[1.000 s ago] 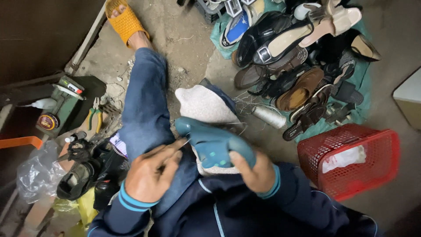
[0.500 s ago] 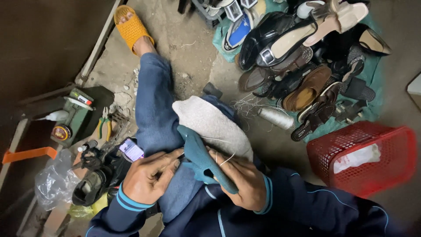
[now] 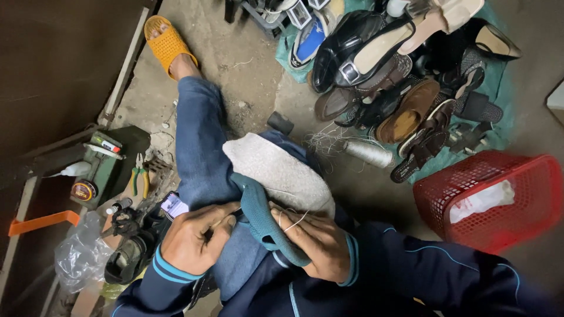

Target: Hand-sewing the sole of a blue slipper using a needle and thread while sitting on the floor.

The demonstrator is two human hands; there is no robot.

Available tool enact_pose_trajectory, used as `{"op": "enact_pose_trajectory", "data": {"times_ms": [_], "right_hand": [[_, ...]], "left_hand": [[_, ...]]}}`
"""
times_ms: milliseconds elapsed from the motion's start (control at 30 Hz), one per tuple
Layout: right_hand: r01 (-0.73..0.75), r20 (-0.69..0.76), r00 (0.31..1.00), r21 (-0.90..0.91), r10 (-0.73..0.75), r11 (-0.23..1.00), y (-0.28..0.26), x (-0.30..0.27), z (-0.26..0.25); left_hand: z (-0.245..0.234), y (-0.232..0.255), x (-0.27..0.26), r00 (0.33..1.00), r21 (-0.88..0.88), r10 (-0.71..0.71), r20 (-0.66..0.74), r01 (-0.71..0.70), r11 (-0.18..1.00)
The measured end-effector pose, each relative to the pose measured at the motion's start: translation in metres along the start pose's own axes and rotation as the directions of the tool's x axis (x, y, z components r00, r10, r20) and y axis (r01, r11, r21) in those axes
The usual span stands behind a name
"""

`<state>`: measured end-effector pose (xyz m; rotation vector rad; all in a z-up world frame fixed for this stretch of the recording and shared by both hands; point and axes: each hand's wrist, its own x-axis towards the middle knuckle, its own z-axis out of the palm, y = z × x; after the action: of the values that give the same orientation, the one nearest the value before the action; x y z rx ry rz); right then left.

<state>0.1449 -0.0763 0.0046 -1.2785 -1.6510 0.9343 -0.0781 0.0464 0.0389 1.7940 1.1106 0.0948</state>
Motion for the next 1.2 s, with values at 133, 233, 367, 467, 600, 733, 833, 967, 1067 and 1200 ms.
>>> {"op": "enact_pose_trajectory", "data": {"times_ms": [133,233,367,467,600,733,833,967,1067,1200], "right_hand": [[0.035,0.029,0.999,-0.022,-0.034,0.999,0.001,0.002,0.002],[0.042,0.041,0.998,-0.044,-0.04,0.998,-0.003,0.006,0.002],[0.002,0.08,0.997,0.0,-0.002,1.0,-0.012,0.01,-0.001],[-0.072,0.028,0.997,0.11,0.069,0.991,-0.023,0.017,0.001],[-0.11,0.113,0.989,0.114,0.097,0.987,-0.022,0.01,0.009],[-0.025,0.111,0.994,0.009,0.024,1.0,-0.014,0.002,0.014],[0.033,0.092,0.995,-0.06,-0.027,0.998,-0.01,0.005,0.011],[0.053,0.081,0.996,-0.133,-0.042,0.99,-0.016,0.014,0.004],[0.081,0.084,0.994,-0.089,-0.074,0.993,-0.011,0.014,0.005],[0.116,0.116,0.987,-0.016,-0.113,0.993,-0.003,0.015,-0.01]], "left_hand": [[0.001,-0.004,0.0,1.0,0.044,-0.001,-0.028,0.003,0.999],[0.0,-0.011,-0.001,0.999,0.077,0.042,-0.033,-0.04,0.996],[0.001,-0.03,-0.015,0.997,-0.02,-0.05,-0.05,0.049,0.999],[0.005,-0.041,-0.031,0.99,-0.236,-0.137,-0.027,0.127,0.963],[0.003,-0.039,-0.031,0.988,-0.215,-0.148,-0.038,0.137,0.967],[-0.005,-0.031,-0.019,0.998,-0.084,-0.058,-0.024,0.056,0.995],[-0.006,-0.021,-0.008,1.0,-0.016,0.01,-0.024,-0.01,1.0],[0.001,-0.012,0.004,0.998,-0.037,0.051,-0.033,-0.052,0.998],[0.006,-0.021,-0.001,0.999,-0.069,-0.014,-0.037,0.012,0.998],[0.007,-0.022,-0.01,0.997,-0.074,-0.047,-0.058,0.043,0.996]]}}
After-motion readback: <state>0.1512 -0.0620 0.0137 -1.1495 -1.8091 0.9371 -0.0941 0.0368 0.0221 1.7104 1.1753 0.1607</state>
